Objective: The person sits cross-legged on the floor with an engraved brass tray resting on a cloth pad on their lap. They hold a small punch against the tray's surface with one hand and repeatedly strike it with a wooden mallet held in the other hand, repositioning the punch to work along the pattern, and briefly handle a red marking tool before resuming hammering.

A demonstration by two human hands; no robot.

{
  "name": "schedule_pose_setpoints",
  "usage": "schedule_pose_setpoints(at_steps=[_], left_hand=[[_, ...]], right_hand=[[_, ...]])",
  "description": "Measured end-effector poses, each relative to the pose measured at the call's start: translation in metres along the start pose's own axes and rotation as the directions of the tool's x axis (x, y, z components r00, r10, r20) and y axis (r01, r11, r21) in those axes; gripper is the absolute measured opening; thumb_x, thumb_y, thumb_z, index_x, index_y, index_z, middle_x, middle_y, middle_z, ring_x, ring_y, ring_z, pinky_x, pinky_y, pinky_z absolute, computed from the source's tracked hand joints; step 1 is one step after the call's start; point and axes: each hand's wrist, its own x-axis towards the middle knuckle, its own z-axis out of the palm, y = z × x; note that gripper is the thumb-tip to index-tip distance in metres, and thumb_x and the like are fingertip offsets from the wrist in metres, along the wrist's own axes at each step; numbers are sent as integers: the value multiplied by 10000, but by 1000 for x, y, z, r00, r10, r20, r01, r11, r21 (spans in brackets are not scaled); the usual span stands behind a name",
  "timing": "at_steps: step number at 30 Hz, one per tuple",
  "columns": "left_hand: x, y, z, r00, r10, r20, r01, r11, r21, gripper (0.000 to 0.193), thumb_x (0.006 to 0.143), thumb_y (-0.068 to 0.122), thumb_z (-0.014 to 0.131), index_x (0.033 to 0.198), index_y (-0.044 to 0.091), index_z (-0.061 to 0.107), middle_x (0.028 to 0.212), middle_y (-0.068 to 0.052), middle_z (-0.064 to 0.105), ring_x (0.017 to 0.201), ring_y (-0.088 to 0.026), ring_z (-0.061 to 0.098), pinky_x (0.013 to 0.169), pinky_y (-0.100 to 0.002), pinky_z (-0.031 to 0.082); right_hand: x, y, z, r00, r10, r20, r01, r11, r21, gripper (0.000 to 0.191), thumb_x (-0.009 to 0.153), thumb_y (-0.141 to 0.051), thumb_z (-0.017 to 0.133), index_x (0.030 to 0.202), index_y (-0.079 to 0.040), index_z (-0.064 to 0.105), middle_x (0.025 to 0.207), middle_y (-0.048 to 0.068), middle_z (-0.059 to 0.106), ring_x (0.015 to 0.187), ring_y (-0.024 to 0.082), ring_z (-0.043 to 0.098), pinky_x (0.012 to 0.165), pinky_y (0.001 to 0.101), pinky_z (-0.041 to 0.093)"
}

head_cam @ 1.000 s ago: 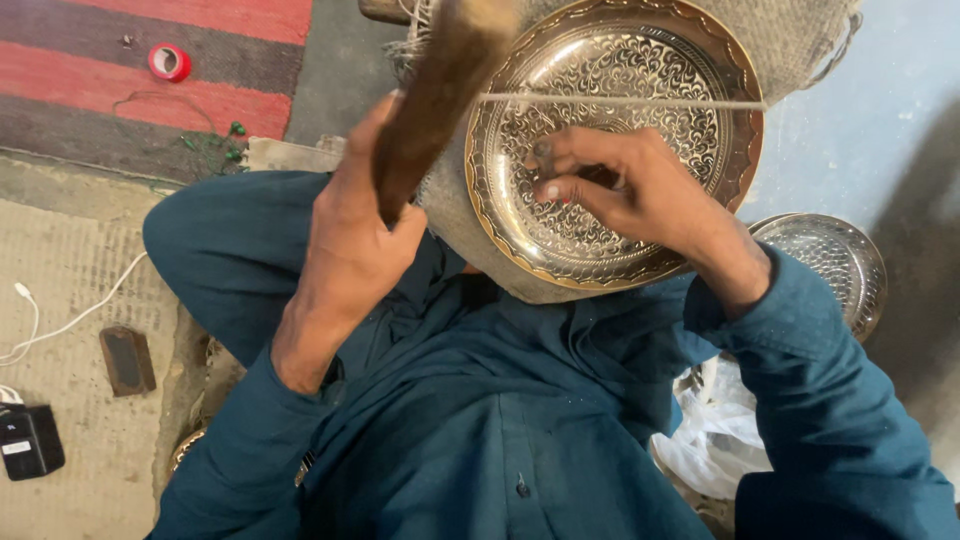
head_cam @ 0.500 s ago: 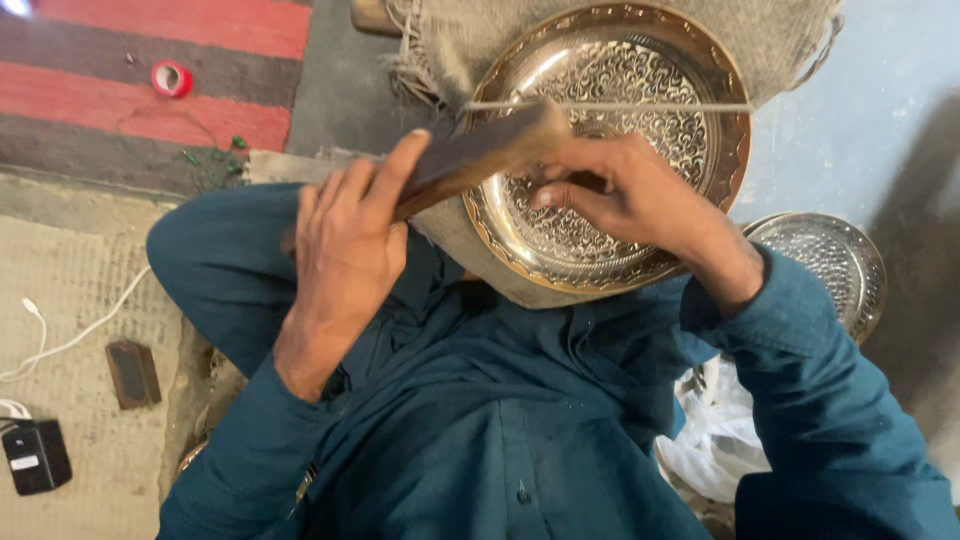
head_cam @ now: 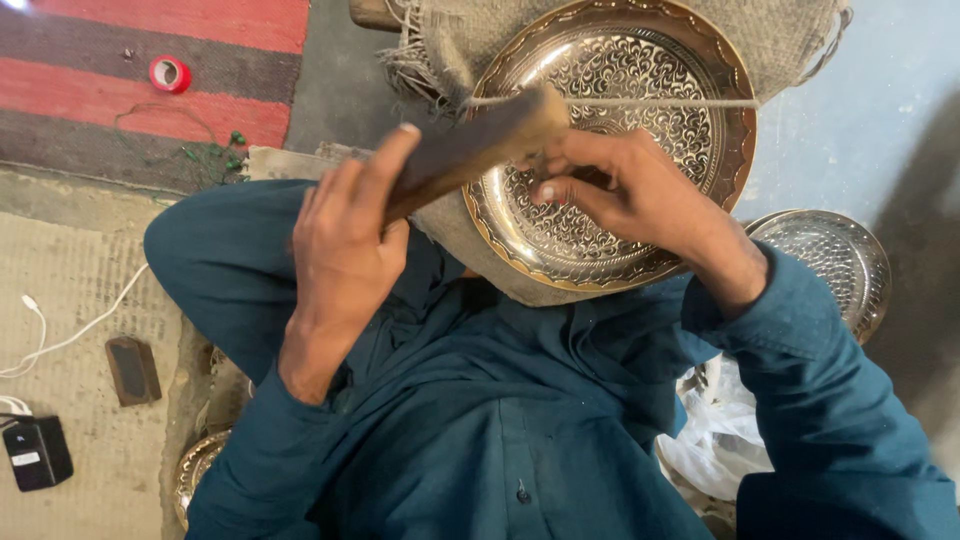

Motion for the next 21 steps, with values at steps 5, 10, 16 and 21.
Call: schedule_pose_setpoints(at_steps=[5,10,16,21], left_hand=[[2,0,-3,999,2,54,-12,981,195,806,850,-43,732,1554,233,452,1049,-130,624,1005,-350,646,892,-498,505],[0,1,-5,997,-59,54,58,998,17,792,845,-24,719,1542,220,431,1193,-151,625,1134,-365,642,941,-487,513],[-6,-4,-9,995,-100,-4,97,973,-209,708,870,-35,673,1520,119,438,1208,-184,669,1083,-404,688,910,-456,551],[-21,-1,0,939,-312,142,342,827,-446,659,865,9,669,1476,116,445,939,-126,714,874,-285,766,800,-387,592]], right_hand=[[-3,5,0,1000,18,-5,-18,1000,1,236,984,-131,681,1205,-52,664,988,55,792,865,164,790,688,299,624],[-4,12,2,994,-106,-6,106,994,3,196,1003,-119,669,1184,-43,666,1050,73,785,912,167,781,741,297,630],[-6,8,3,998,-24,-62,35,982,186,127,1048,-72,614,1170,-38,622,1099,88,743,1034,165,767,875,304,611],[-5,-3,3,991,99,-93,-93,994,61,232,999,-51,648,1224,-23,600,1053,66,782,1032,171,775,811,288,639]])
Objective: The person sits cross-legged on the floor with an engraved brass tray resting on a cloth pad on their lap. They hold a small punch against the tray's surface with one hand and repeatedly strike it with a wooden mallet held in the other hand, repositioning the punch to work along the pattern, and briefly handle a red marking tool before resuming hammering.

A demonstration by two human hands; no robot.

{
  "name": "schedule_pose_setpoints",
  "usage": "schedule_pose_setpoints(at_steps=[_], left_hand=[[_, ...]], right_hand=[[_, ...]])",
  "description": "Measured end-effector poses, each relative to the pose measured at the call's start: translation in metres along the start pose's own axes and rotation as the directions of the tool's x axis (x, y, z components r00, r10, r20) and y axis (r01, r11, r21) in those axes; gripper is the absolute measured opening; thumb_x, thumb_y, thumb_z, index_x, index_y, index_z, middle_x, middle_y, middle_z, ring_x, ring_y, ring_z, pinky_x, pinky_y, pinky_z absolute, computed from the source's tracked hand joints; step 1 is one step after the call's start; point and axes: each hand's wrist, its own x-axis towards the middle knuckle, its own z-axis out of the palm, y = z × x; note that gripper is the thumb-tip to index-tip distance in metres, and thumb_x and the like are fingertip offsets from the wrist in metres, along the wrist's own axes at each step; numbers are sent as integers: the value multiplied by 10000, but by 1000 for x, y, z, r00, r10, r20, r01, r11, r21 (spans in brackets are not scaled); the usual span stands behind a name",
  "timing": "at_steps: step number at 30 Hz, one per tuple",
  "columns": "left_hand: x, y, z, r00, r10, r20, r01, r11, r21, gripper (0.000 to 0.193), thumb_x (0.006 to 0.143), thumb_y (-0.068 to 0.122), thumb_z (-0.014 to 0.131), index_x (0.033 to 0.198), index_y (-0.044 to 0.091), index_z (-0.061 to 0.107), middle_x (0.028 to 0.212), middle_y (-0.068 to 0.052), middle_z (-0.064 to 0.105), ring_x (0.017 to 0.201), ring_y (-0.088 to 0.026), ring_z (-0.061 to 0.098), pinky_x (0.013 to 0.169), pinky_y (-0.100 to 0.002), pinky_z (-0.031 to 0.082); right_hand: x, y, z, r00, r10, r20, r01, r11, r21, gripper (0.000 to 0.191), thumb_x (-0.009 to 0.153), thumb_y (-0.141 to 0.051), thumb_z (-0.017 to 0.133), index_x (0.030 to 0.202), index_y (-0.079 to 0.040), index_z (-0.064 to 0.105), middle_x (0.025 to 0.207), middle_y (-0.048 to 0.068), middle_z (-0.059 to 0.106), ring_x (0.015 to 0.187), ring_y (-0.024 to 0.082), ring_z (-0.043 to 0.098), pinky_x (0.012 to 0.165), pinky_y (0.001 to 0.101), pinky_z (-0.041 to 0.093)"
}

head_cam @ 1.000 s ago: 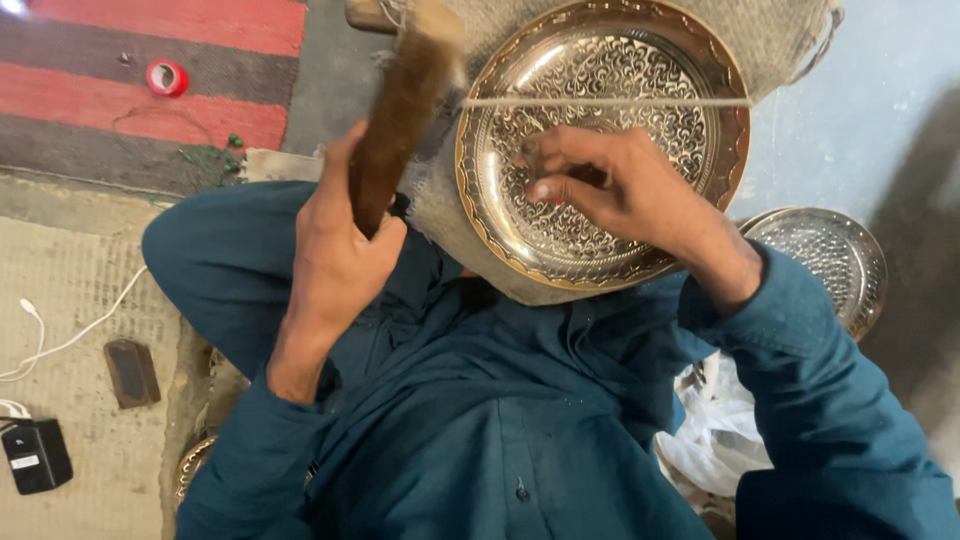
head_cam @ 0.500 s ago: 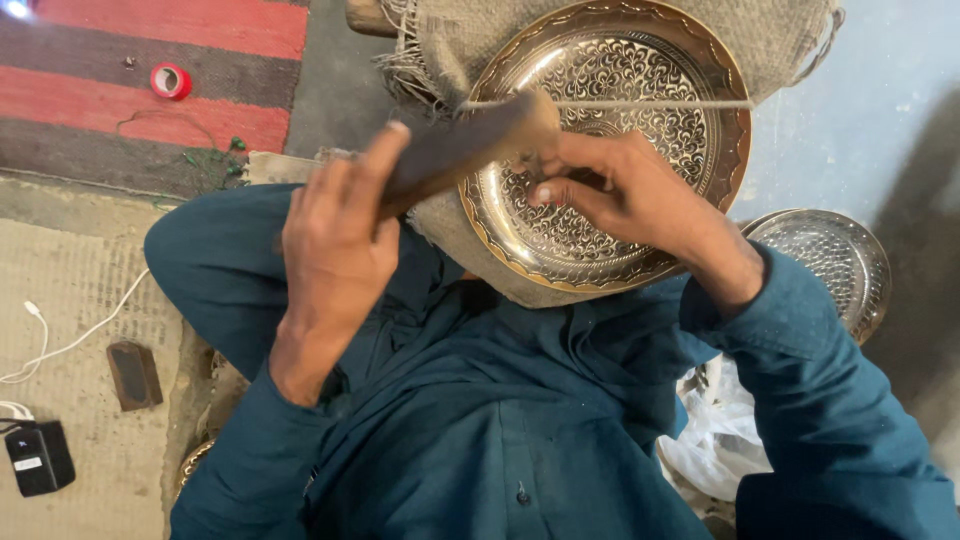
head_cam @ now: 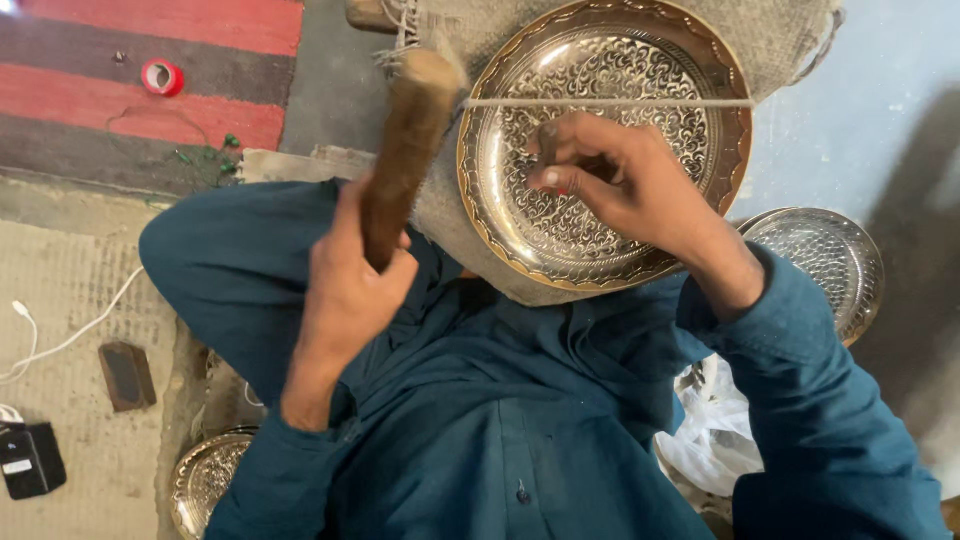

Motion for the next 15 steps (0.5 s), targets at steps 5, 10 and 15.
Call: schedule_pose_setpoints(at_steps=[5,10,15], left_hand=[[-2,-6,9,998,-36,54,37,999,-18,710,826,-11,659,1487,117,435,915,-132,703,865,-286,752,786,-393,584],[5,2,1,997,45,60,-46,999,21,699,837,-26,644,1487,118,432,1042,-186,708,918,-338,746,814,-415,574],[17,18,-14,979,190,77,-199,969,149,726,837,-45,631,1514,115,424,1227,-241,690,1103,-429,693,893,-475,549]], right_hand=[[-1,-1,8,999,8,-40,-7,1000,11,190,999,-83,711,1164,-32,631,1024,64,773,974,146,764,804,286,623],[-6,-3,12,991,44,-123,-41,999,27,198,987,-95,728,1149,-21,640,1032,58,771,941,138,752,785,288,623],[-8,-1,14,992,52,-117,-51,999,14,176,986,-94,733,1125,-35,643,1048,56,778,950,142,773,785,284,645]])
